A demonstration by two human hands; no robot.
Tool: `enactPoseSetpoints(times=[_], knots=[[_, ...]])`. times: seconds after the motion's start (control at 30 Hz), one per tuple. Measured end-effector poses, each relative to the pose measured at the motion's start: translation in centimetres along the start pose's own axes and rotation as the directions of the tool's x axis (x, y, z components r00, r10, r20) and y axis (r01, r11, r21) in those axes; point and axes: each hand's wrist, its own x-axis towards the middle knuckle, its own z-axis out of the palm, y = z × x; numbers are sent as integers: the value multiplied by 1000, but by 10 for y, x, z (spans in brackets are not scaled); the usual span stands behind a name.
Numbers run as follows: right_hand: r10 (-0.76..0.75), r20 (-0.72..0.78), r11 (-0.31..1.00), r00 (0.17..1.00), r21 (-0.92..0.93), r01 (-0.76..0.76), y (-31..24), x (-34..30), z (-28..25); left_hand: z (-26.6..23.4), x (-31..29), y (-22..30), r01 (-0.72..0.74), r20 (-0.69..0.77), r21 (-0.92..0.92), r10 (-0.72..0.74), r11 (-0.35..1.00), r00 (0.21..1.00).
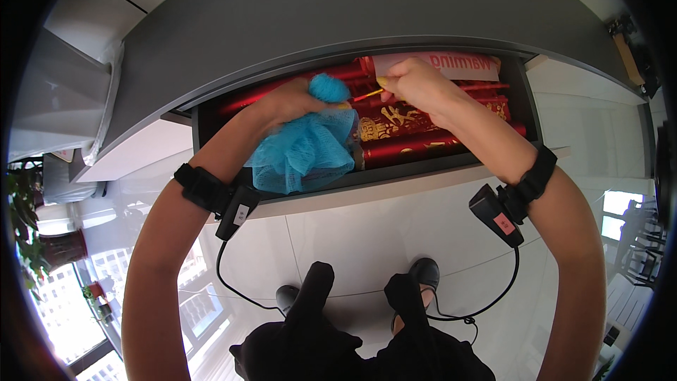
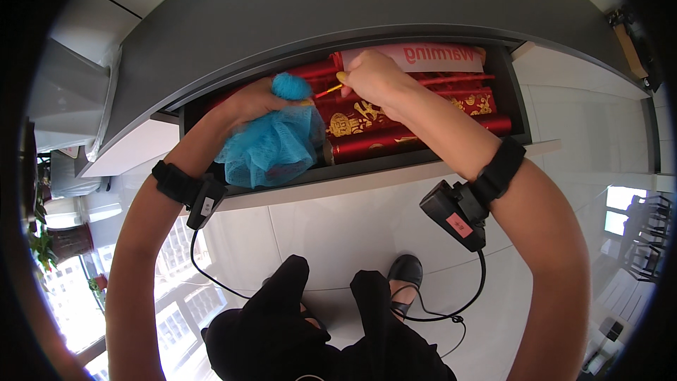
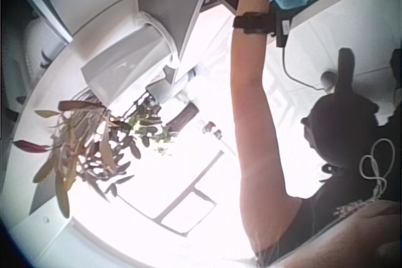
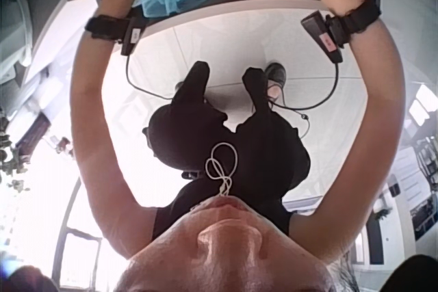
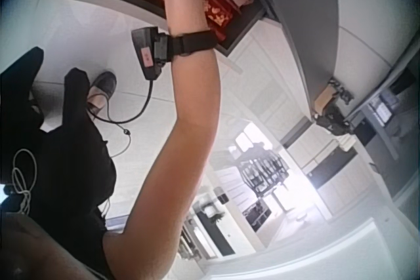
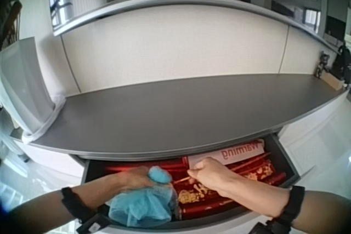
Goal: The person takes a bundle of blue mesh netting and loops a rubber band around it, threading an elastic loop through to assemble a bath loofah sponge.
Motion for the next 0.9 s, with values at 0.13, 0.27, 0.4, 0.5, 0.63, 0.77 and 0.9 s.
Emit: enactPoseSetpoints(times=[0.13, 0.27, 0.4, 0.5, 0.63, 0.77, 0.9], knots=[[37, -90, 985, 995, 170, -22, 21, -5, -61, -7, -25, -13, 188, -162, 191, -158, 963, 974], [7, -4, 993, 1000, 115, -7, 17, -22, -69, -4, -33, -5, 171, -111, 119, -158, 978, 981], [-69, 87, 985, 994, 162, 54, 4, -28, -58, -12, -27, 7, 130, -125, 191, -107, 973, 986], [-117, 108, 968, 987, 233, 89, -6, -39, -52, -15, -33, 20, 26, -86, 169, -11, 985, 996], [-225, 74, 887, 972, 427, 173, -21, -64, -36, -6, -65, 62, -35, -92, 129, 47, 991, 995], [-415, 34, 817, 909, 454, 356, -40, -89, -23, 7, -107, 93, -191, -123, 57, 197, 980, 973], [-433, -25, 809, 901, 429, 401, -59, -108, -16, 16, -139, 106, -145, -143, 170, 170, 975, 975]])
